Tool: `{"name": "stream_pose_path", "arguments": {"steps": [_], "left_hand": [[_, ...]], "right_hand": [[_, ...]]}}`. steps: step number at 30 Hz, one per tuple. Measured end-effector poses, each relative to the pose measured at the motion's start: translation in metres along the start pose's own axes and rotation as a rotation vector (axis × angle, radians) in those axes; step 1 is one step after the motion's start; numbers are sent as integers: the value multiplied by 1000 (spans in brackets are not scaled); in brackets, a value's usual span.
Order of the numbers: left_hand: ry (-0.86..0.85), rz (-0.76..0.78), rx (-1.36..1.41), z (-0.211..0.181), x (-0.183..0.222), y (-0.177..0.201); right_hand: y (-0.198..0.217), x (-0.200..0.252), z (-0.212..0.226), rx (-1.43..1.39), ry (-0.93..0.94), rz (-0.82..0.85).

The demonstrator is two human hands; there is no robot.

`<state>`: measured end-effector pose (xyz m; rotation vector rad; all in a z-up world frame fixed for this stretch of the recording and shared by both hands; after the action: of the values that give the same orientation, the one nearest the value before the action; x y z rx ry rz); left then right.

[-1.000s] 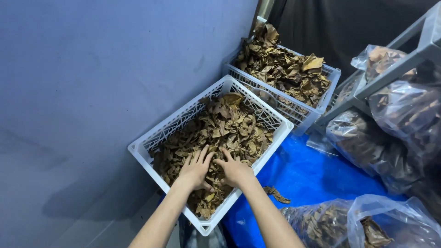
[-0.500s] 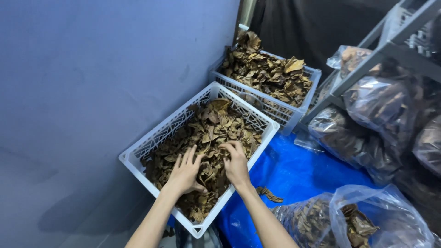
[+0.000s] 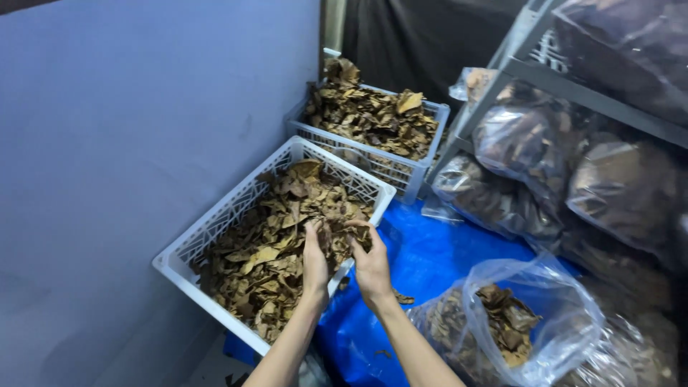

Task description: The person sorts dried leaves by hand, picking through them in white plastic crates and placing some into a transparent plastic bag on a blue tarp.

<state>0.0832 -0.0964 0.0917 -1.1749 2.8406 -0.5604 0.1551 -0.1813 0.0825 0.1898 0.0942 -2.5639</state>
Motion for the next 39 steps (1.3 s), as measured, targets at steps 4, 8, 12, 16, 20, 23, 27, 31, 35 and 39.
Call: {"name": "stream_pose_path", "arguments": {"steps": [4, 8, 12, 16, 20, 23, 27, 31, 35, 39], "left_hand": [[165, -2, 327, -11, 20, -32], [137, -9, 349, 36, -7, -22], [33, -33, 331, 78, -34, -7], [37, -105, 259, 35, -4, -13], [68, -22, 194, 37, -1, -24], [41, -36, 26, 88, -19, -14], [42, -62, -215, 97, -15, -12], [-7, -46, -356, 91, -12, 1], [-48, 27, -407, 79, 3, -2], [-188, 152, -441, 80, 8, 0]], "right_hand": [[7, 10, -13, -31, -4, 24], [5, 12, -7, 128, 69, 64], [1, 25, -8, 345, 129, 110], [-6, 40, 3, 444, 214, 142], [2, 46, 5, 527, 283, 33], [15, 46, 2, 402, 246, -7], [44, 61, 1, 41, 74, -94], [86, 46, -133, 160, -85, -296], [101, 59, -251, 763, -326, -63], [89, 79, -256, 1058, -514, 215]]}}
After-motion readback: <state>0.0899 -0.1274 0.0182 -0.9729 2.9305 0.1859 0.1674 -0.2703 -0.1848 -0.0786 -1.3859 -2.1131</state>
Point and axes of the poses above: each hand's wrist, its own x-axis away from the middle knuckle, its own y-axis out of the back of the hand, z = x × y, the point moved 4 cm from there along -x, towards the middle knuckle, and after that the axes turned 5 degrees about z, right-handed, at the moved point
